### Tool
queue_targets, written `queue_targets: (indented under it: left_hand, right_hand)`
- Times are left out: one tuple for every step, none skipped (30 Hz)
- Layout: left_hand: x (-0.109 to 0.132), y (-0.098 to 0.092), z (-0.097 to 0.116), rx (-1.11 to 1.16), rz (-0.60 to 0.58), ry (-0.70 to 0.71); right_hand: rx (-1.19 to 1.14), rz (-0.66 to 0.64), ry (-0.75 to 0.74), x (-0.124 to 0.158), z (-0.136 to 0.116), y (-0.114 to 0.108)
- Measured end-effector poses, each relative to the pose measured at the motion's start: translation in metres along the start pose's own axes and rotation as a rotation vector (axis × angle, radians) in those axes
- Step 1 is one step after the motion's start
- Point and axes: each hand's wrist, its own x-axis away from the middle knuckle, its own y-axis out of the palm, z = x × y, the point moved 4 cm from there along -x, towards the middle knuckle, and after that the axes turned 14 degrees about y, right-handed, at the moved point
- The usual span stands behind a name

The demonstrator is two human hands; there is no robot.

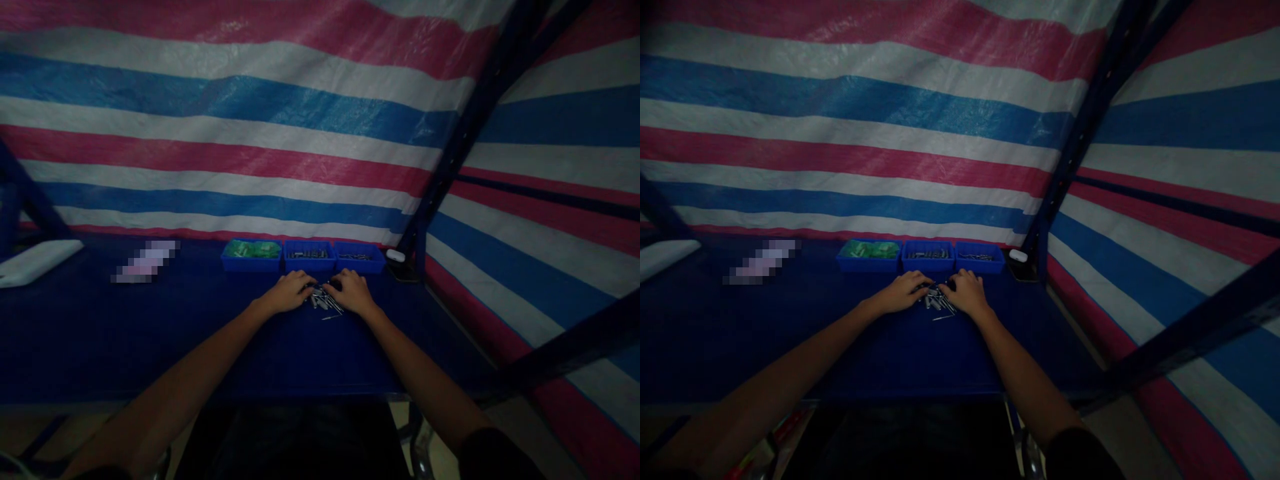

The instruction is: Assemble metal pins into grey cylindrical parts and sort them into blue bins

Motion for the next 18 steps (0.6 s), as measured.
queue_targets:
  left_hand:
    - [0.0,0.0,0.0,-0.003,-0.001,-0.003]
    - [0.0,0.001,0.0,-0.006,-0.003,-0.008]
    - [-0.001,0.001,0.0,-0.007,-0.005,-0.014]
    - [0.0,0.001,0.0,-0.006,-0.004,-0.018]
    - [0.0,0.001,0.0,-0.003,0.004,-0.023]
    - [0.0,0.001,0.001,0.001,0.017,-0.026]
    - [0.0,0.001,0.001,0.007,0.036,-0.03]
    - [0.0,0.001,0.001,0.013,0.058,-0.031]
    - [0.0,0.0,0.002,0.017,0.085,-0.03]
    - [0.0,-0.001,0.002,0.02,0.118,-0.027]
    - [0.0,-0.004,0.003,0.022,0.159,-0.022]
    - [0.0,-0.006,0.004,0.023,0.207,-0.017]
    - [-0.001,-0.009,0.005,0.025,0.255,-0.013]
    - [-0.001,-0.012,0.006,0.027,0.299,-0.011]
    - [-0.002,-0.015,0.006,0.028,0.335,-0.007]
    - [-0.002,-0.017,0.006,0.031,0.36,-0.002]
    - [-0.003,-0.019,0.006,0.034,0.374,0.002]
    - [-0.003,-0.02,0.006,0.038,0.382,0.007]
  right_hand:
    - [0.006,0.022,0.019,0.0,-0.002,0.001]
    - [0.006,0.036,0.038,0.0,-0.004,0.002]
    - [0.0,0.038,0.05,-0.001,-0.004,0.003]
    - [-0.012,0.032,0.055,-0.002,-0.004,0.004]
    - [-0.029,0.022,0.05,-0.002,-0.003,0.005]
    - [-0.055,0.015,0.038,-0.003,-0.002,0.006]
    - [-0.087,0.016,0.018,-0.003,-0.002,0.005]
    - [-0.125,0.024,-0.01,-0.002,-0.002,0.004]
    - [-0.166,0.036,-0.043,-0.001,-0.003,0.002]
    - [-0.204,0.048,-0.082,0.001,-0.005,0.0]
    - [-0.234,0.055,-0.124,0.002,-0.008,-0.001]
    - [-0.255,0.055,-0.166,0.004,-0.011,-0.003]
    - [-0.268,0.052,-0.201,0.006,-0.014,-0.004]
    - [-0.276,0.048,-0.23,0.008,-0.017,-0.005]
    - [-0.283,0.045,-0.251,0.01,-0.019,-0.005]
    - [-0.293,0.045,-0.268,0.011,-0.021,-0.006]
    - [-0.306,0.047,-0.28,0.012,-0.022,-0.008]
    - [-0.32,0.049,-0.29,0.013,-0.023,-0.009]
